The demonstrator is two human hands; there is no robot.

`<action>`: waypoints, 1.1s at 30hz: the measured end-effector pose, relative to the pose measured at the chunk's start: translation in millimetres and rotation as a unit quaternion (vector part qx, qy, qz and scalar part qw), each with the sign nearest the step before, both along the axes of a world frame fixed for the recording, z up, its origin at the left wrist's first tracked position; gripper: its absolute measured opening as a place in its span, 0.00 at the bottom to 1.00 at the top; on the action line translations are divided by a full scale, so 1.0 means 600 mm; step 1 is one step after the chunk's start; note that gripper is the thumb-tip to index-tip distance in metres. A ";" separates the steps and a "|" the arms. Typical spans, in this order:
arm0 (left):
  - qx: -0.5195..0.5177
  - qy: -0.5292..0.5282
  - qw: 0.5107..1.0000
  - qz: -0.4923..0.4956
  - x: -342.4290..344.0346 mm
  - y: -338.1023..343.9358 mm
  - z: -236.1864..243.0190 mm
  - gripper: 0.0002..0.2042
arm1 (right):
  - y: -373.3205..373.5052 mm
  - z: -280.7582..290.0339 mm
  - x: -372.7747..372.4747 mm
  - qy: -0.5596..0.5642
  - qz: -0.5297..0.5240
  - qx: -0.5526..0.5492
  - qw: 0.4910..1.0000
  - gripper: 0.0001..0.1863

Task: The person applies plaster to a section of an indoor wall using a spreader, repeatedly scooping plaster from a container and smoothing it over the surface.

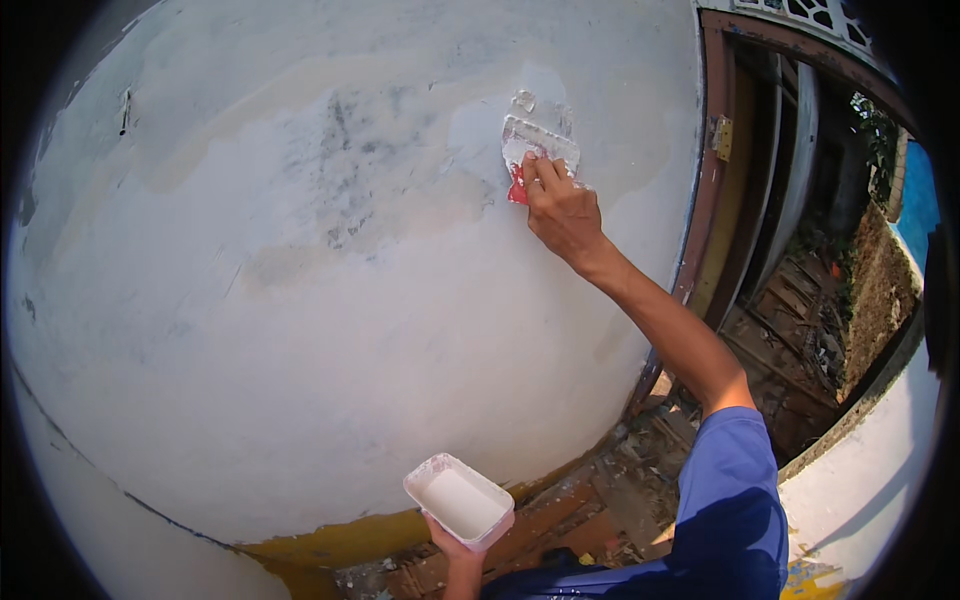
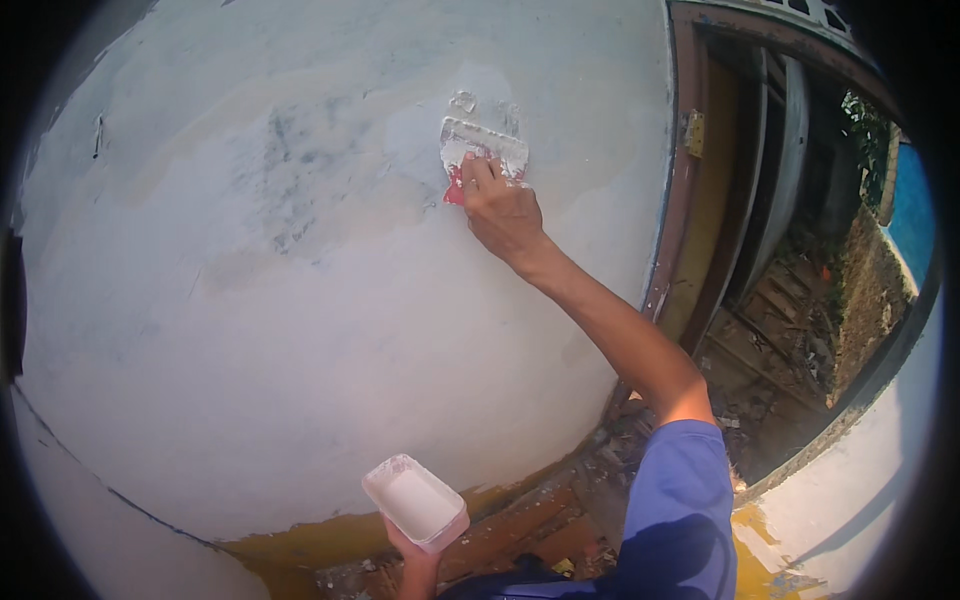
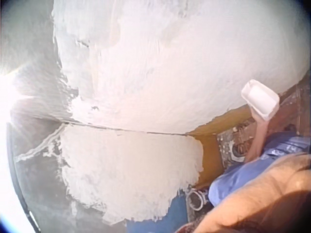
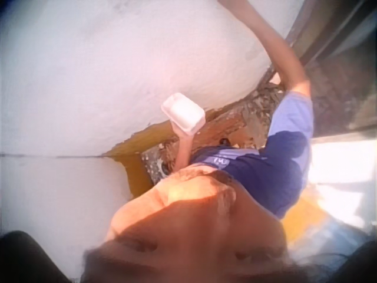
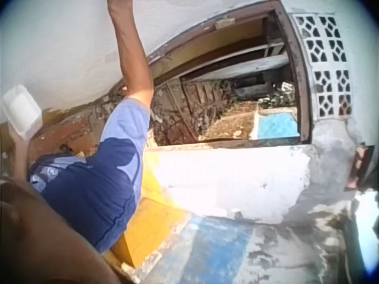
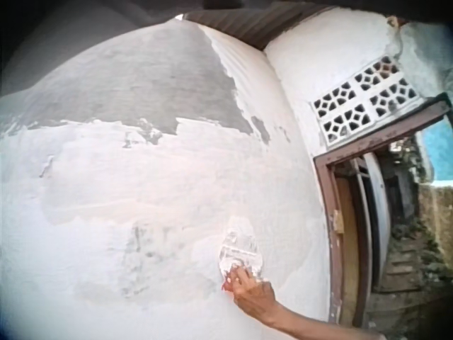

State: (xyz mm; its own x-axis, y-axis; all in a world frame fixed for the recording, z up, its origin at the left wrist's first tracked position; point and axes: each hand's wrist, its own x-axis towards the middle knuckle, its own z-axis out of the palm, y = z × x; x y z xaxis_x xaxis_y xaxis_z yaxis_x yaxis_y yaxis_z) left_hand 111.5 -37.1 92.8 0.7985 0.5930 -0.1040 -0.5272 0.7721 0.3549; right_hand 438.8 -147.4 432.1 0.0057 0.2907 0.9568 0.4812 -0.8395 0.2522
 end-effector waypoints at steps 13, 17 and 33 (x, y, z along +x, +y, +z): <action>0.049 -0.070 0.994 -0.071 -0.016 0.037 -0.079 0.33 | -0.077 0.108 -0.020 -0.027 0.188 0.074 0.979 0.20; 0.038 -0.066 0.996 -0.037 -0.023 0.042 -0.076 0.32 | -0.018 0.021 -0.038 -0.025 0.162 -0.051 0.985 0.19; 0.082 -0.013 0.996 0.017 -0.069 0.040 -0.134 0.28 | -0.046 -0.087 -0.007 -0.002 0.148 -0.007 0.989 0.26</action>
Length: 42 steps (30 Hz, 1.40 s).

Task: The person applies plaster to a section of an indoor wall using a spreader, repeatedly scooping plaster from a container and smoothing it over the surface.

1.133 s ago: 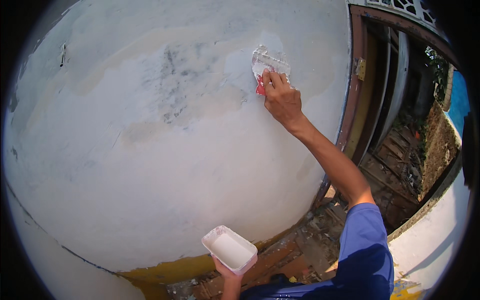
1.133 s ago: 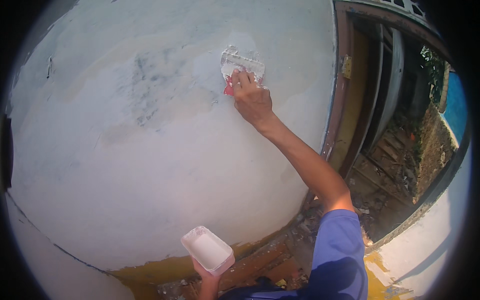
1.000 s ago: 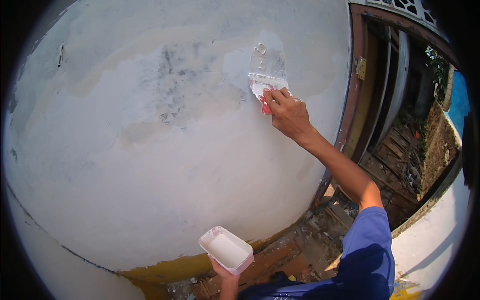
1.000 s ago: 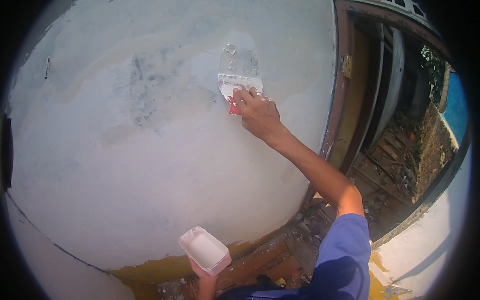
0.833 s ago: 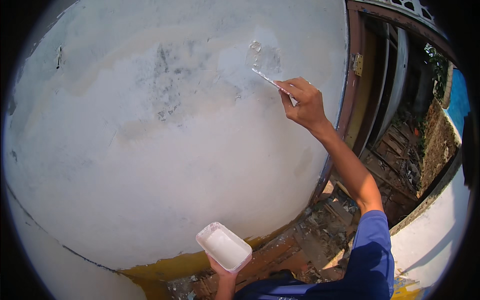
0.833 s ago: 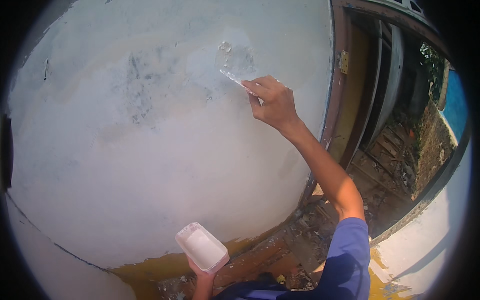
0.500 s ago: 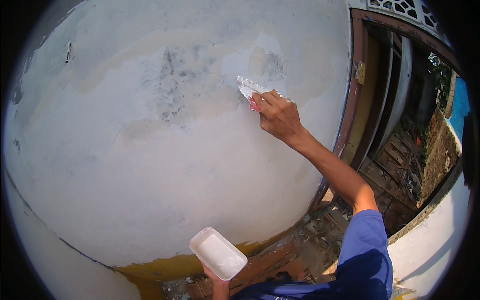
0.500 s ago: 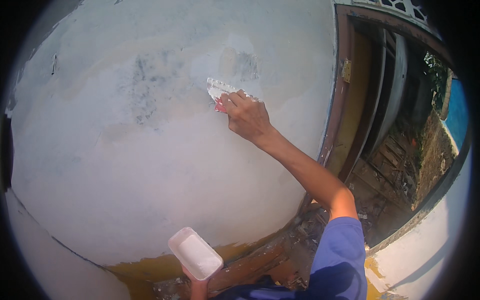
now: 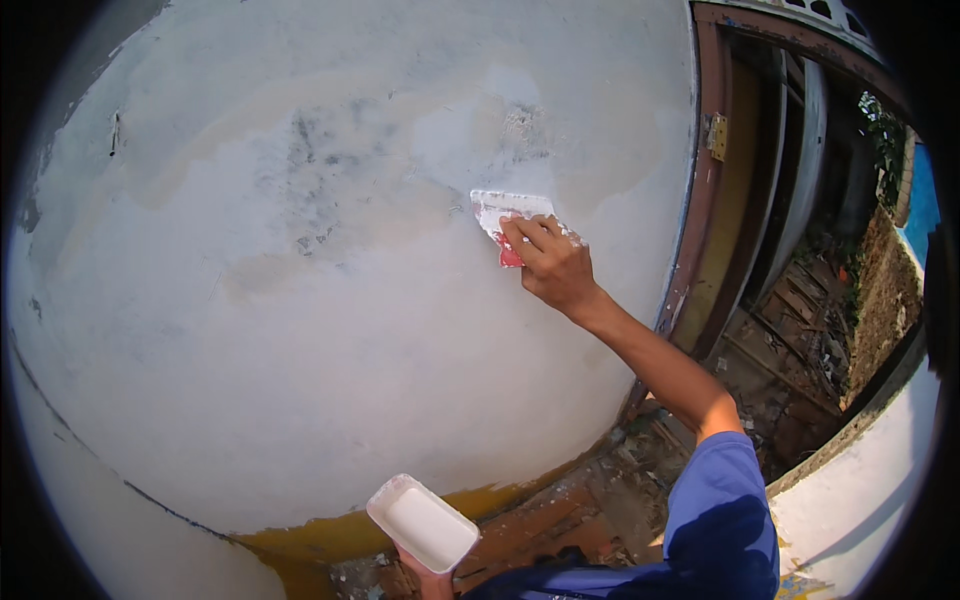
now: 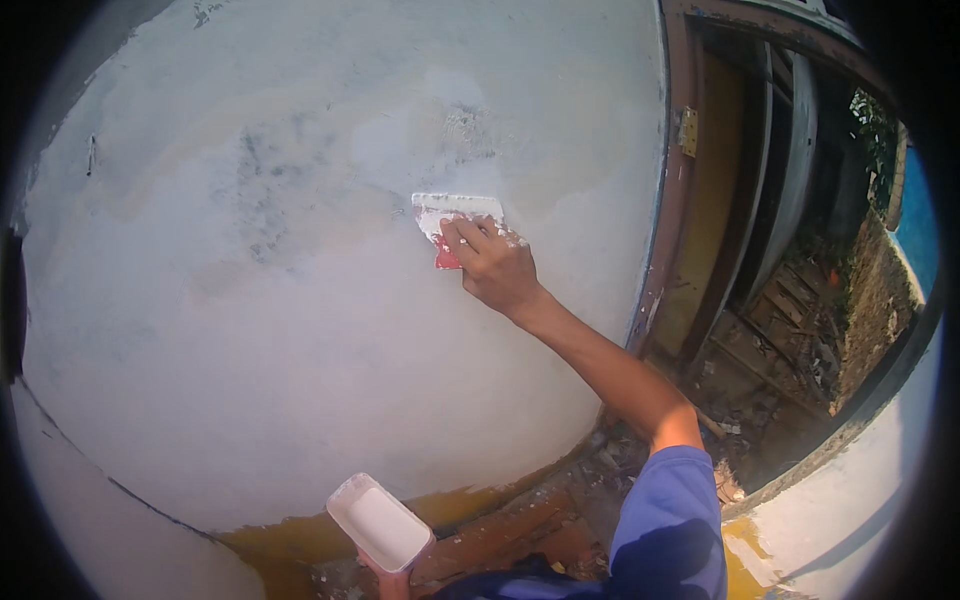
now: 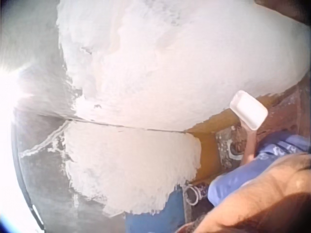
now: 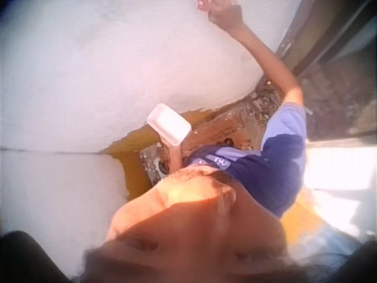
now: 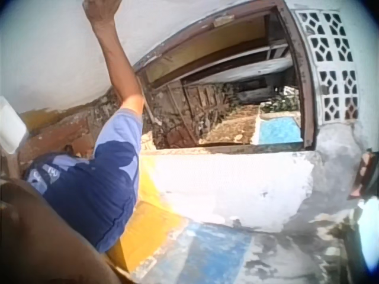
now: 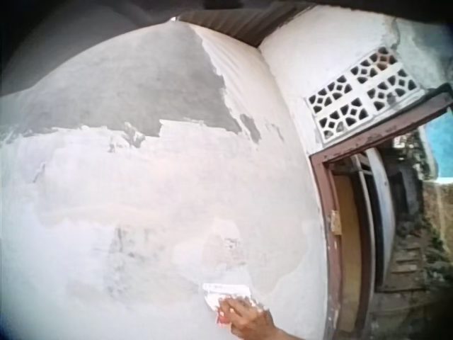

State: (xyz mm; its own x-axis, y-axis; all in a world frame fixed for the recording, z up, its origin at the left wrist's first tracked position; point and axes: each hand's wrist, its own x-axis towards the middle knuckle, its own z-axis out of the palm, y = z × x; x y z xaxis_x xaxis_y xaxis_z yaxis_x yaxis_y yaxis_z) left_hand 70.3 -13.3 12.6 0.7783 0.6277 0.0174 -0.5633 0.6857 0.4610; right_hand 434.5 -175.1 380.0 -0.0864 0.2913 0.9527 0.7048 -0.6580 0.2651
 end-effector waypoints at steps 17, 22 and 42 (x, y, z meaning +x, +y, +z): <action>-0.015 -0.001 1.000 -0.004 0.021 -0.032 -0.049 0.29 | -0.002 0.014 -0.041 0.098 0.130 -0.071 0.984 0.22; -0.081 0.015 0.996 0.039 0.031 -0.040 -0.013 0.31 | -0.061 0.136 0.008 0.015 0.137 0.100 0.985 0.26; -0.046 0.005 0.998 -0.037 0.015 -0.044 -0.031 0.30 | -0.021 0.082 0.005 0.033 0.105 -0.008 0.994 0.20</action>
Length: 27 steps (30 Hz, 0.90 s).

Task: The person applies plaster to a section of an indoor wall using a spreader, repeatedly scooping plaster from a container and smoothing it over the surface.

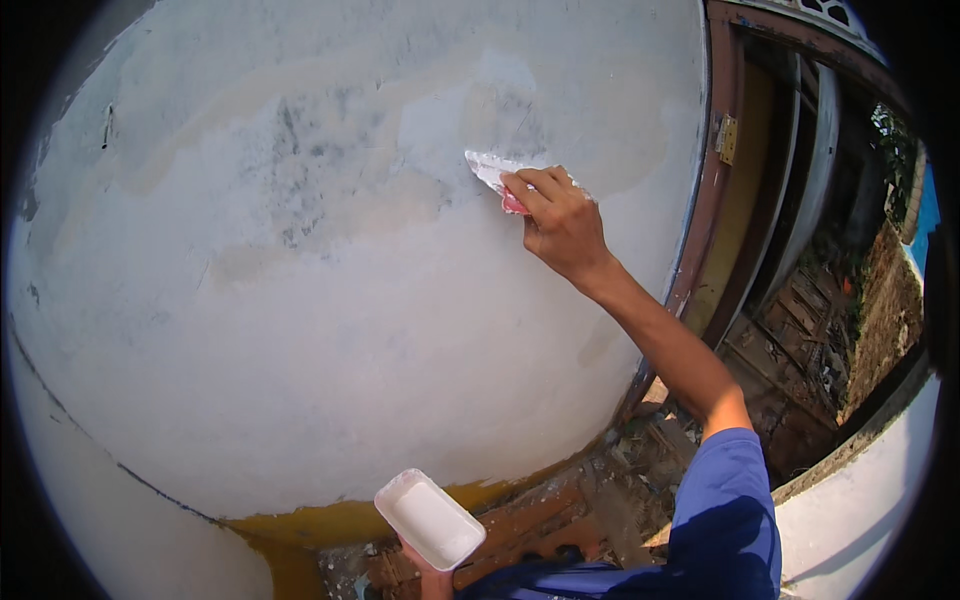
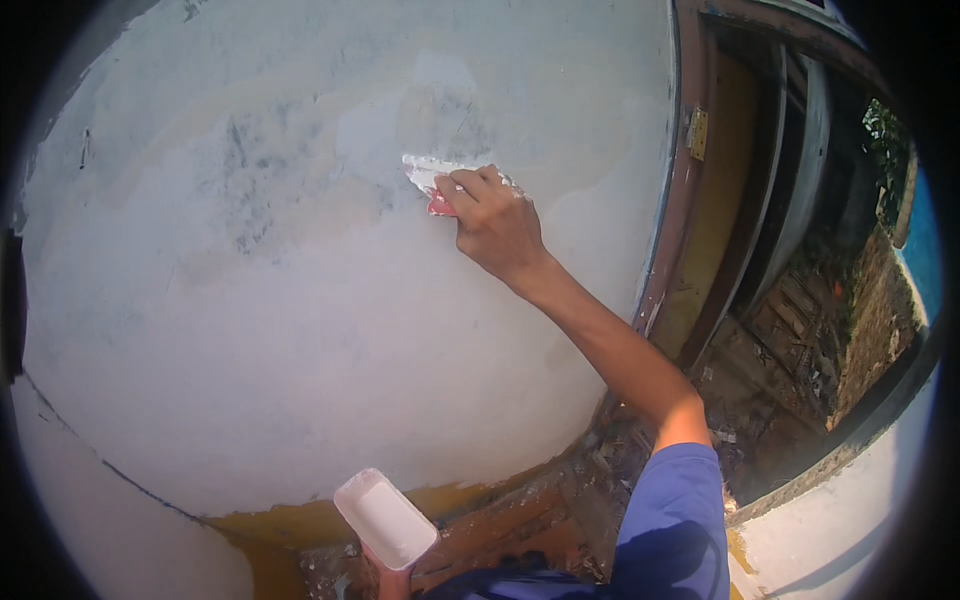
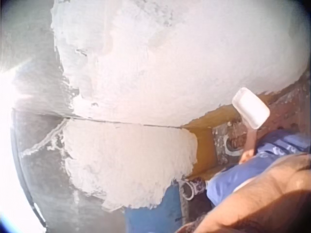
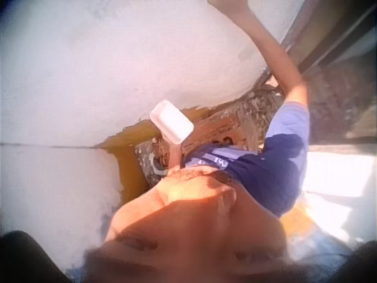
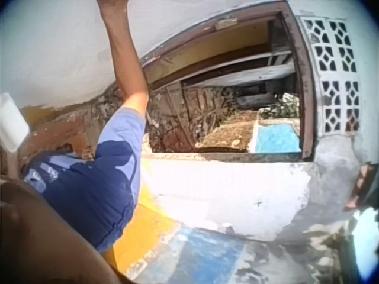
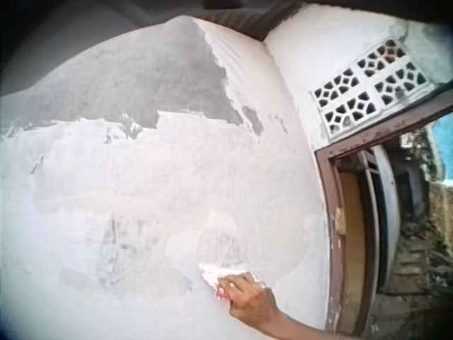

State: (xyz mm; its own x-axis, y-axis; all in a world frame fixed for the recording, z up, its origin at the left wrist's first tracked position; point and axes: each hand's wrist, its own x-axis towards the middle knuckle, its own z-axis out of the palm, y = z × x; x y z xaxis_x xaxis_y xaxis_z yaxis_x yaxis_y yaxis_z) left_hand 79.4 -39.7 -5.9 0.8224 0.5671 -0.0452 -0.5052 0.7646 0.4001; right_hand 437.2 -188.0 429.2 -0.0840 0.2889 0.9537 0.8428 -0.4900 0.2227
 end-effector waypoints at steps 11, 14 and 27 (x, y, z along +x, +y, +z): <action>0.017 -0.019 0.999 -0.023 0.004 -0.010 0.015 0.31 | -0.017 0.027 0.067 -0.089 -0.044 0.164 0.981 0.31; 0.044 -0.012 0.999 -0.001 0.008 -0.008 0.022 0.31 | 0.031 -0.058 0.054 -0.077 -0.060 0.080 0.992 0.33; -0.008 -0.007 1.000 -0.007 -0.011 -0.001 -0.028 0.32 | -0.077 0.073 0.093 0.047 -0.099 0.193 0.975 0.12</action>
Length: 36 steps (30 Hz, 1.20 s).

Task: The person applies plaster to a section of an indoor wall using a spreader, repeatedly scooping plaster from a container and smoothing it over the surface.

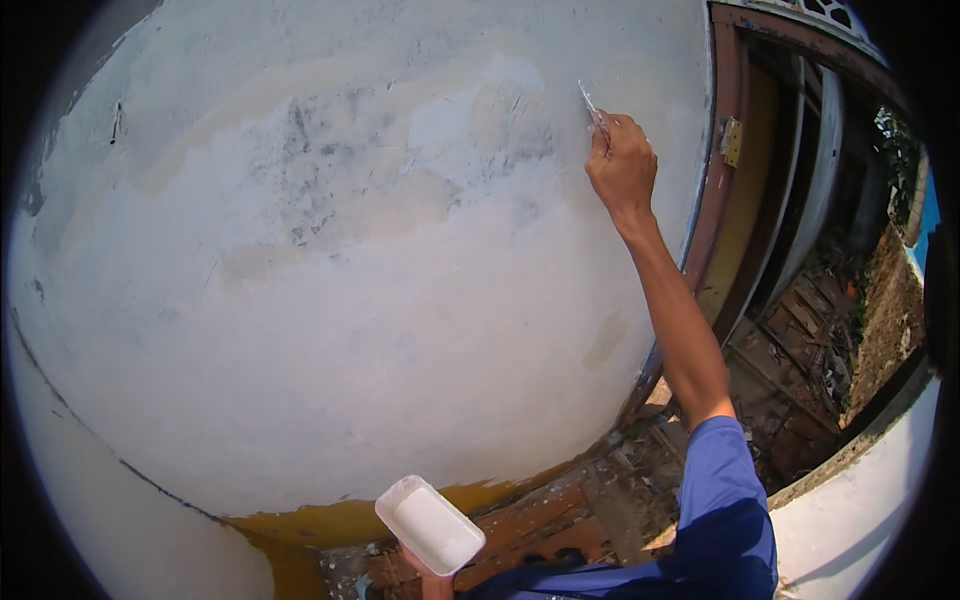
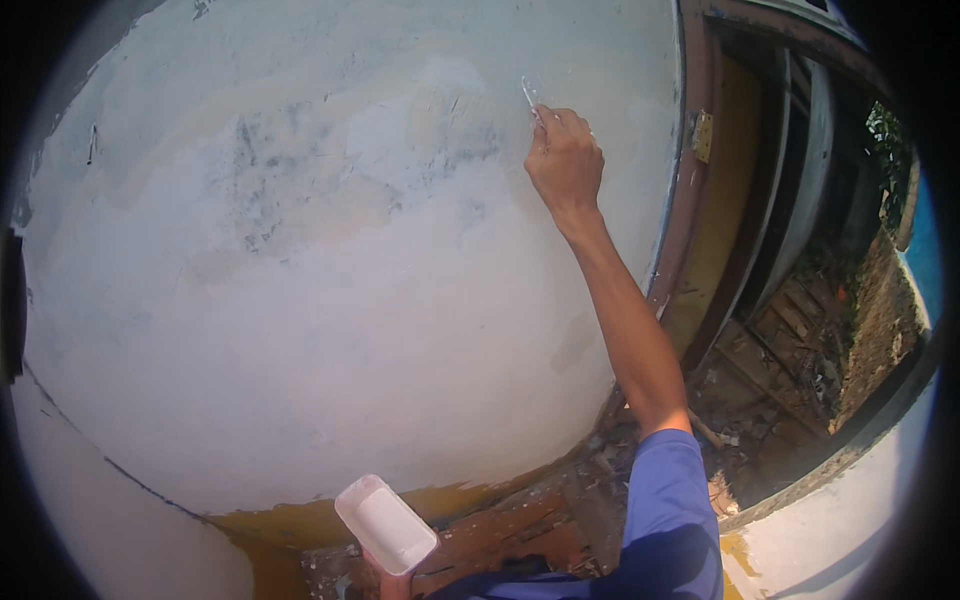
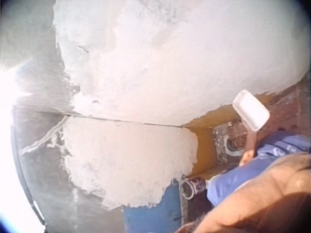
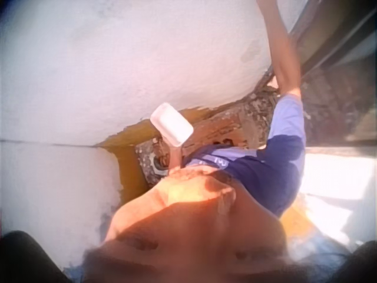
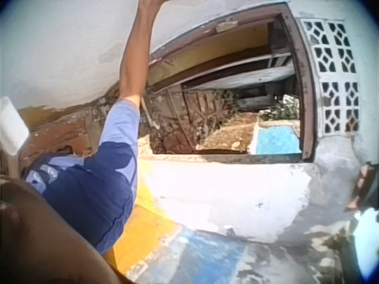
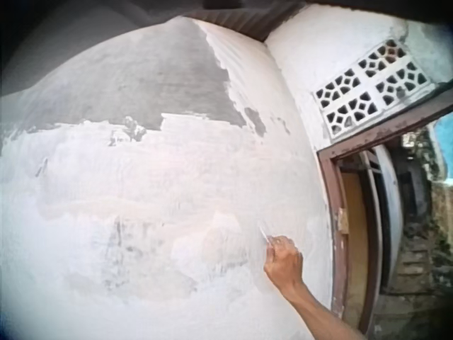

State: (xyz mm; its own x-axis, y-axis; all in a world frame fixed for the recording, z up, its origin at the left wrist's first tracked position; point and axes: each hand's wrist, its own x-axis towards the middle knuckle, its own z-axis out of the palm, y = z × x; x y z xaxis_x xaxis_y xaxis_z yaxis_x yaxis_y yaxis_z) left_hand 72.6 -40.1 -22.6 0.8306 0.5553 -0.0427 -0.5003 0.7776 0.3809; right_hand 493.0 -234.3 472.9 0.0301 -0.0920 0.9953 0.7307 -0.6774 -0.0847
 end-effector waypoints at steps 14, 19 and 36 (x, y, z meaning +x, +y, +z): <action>0.010 -0.004 1.000 0.015 0.005 -0.004 0.002 0.32 | 0.004 0.088 -0.043 -0.081 0.059 -0.020 0.995 0.10; 0.014 0.002 0.999 0.032 -0.006 0.001 -0.003 0.32 | 0.069 0.060 -0.050 -0.082 0.063 -0.090 0.990 0.13; 0.028 -0.006 0.999 0.029 0.002 0.001 0.003 0.32 | 0.137 -0.118 -0.119 -0.075 0.034 -0.275 0.958 0.30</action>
State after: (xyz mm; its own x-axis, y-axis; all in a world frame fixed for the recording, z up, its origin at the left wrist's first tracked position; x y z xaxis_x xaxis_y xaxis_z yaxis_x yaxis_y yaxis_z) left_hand 73.6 -39.7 -20.7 0.7977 0.6030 -0.0013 -0.5479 0.7257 0.4161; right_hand 421.8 -152.1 401.9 -0.1299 0.4443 0.8864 0.7501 -0.5406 0.3809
